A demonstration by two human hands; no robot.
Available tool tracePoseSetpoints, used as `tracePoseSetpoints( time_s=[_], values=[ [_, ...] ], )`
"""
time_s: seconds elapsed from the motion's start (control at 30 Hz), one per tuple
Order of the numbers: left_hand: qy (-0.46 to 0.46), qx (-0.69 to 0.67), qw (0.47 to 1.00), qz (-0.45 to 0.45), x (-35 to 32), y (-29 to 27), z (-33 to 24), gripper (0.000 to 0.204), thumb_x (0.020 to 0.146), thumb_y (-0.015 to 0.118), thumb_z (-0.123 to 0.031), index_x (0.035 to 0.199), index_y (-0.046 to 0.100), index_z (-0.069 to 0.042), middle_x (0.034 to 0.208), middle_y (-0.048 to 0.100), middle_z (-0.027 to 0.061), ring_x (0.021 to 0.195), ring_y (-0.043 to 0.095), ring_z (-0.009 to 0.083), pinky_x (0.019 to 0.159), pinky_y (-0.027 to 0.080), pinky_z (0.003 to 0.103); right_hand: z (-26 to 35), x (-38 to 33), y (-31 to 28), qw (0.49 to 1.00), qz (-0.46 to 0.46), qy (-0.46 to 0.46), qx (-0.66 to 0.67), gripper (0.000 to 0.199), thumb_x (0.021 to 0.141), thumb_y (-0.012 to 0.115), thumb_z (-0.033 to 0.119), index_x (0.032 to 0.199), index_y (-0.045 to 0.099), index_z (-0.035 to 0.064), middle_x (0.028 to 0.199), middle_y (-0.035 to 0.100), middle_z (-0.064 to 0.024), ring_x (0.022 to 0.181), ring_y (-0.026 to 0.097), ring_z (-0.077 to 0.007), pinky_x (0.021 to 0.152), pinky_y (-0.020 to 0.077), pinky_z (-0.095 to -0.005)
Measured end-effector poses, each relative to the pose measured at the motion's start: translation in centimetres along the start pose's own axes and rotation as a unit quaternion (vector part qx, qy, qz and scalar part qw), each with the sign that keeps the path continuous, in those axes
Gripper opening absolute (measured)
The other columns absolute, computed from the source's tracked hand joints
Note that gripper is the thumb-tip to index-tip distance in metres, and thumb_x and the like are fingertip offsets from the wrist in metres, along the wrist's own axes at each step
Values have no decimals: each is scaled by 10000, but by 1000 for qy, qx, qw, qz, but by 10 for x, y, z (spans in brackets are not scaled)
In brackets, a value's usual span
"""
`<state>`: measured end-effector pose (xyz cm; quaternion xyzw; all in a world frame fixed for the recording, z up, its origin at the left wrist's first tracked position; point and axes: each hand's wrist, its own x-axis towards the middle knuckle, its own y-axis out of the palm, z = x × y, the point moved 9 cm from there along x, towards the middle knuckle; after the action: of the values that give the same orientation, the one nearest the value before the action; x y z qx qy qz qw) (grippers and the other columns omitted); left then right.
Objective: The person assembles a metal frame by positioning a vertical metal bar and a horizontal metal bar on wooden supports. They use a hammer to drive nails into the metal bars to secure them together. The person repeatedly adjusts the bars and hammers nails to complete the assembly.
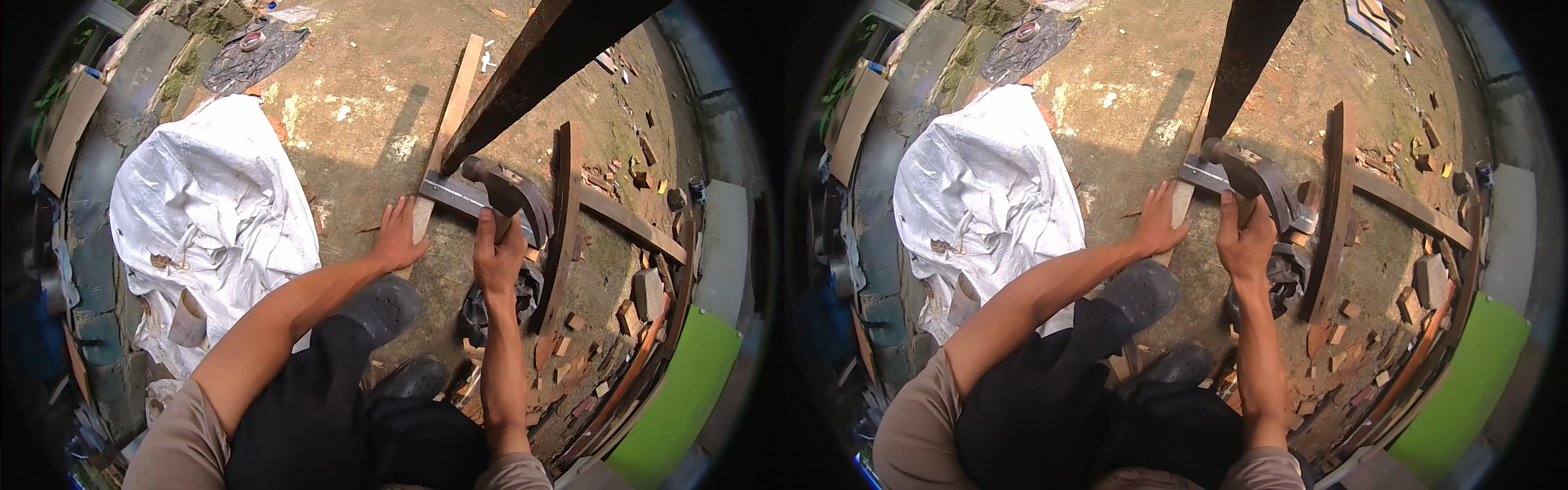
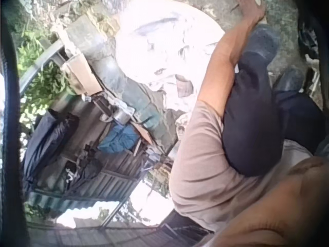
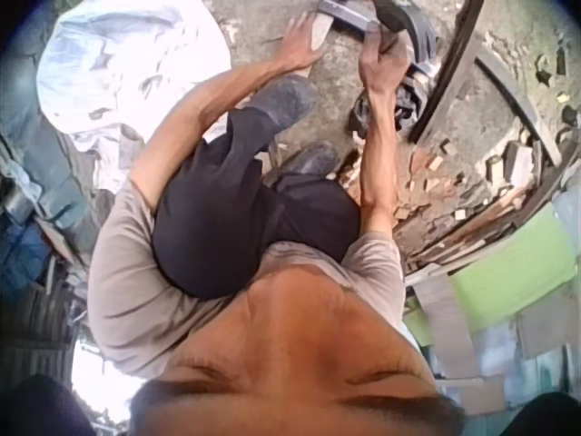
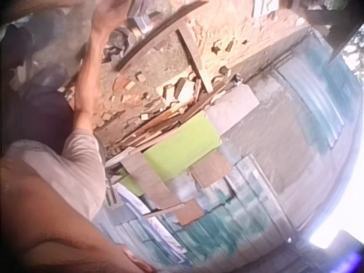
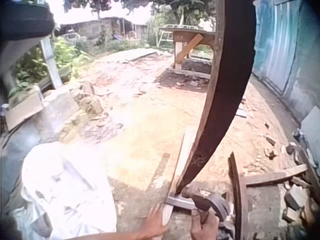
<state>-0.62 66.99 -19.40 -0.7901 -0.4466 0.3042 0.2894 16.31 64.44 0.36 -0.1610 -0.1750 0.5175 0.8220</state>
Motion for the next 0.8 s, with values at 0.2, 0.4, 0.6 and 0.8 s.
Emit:
tracePoseSetpoints(
  time_s=[0.2,0.4,0.6,0.8],
  values=[
    [13,-12,1000,-17,8,0,-12,943,810,688,-324,1512,185,55,1540,267,299,1488,178,377,1231,91,463,-49,-10,40,991,-26,-128,-42,255,960,597,199,944,592,-56,833,662,-296,761,667,-450,651,521,-437],
    [-6,-8,1000,2,-1,8,-2,942,812,684,-338,1506,189,65,1531,279,306,1488,181,375,1230,97,461,-58,9,38,977,107,94,-158,389,949,604,335,1080,585,-30,876,661,-332,870,623,-524,719,499,-548],
    [2,-9,1000,5,7,2,-9,952,813,679,-356,1507,185,69,1546,254,299,1490,169,376,1231,88,459,-27,-4,0,997,-49,60,28,385,951,660,401,1063,668,32,769,624,-40,734,536,-100,666,447,-291],
    [-7,-21,1000,12,6,0,-10,949,817,675,-356,1511,179,59,1552,249,290,1485,177,381,1232,89,453,-133,-22,-9,972,-13,229,-41,468,893,707,457,887,668,-10,713,608,-50,691,547,-146,668,464,-336]
  ],
)
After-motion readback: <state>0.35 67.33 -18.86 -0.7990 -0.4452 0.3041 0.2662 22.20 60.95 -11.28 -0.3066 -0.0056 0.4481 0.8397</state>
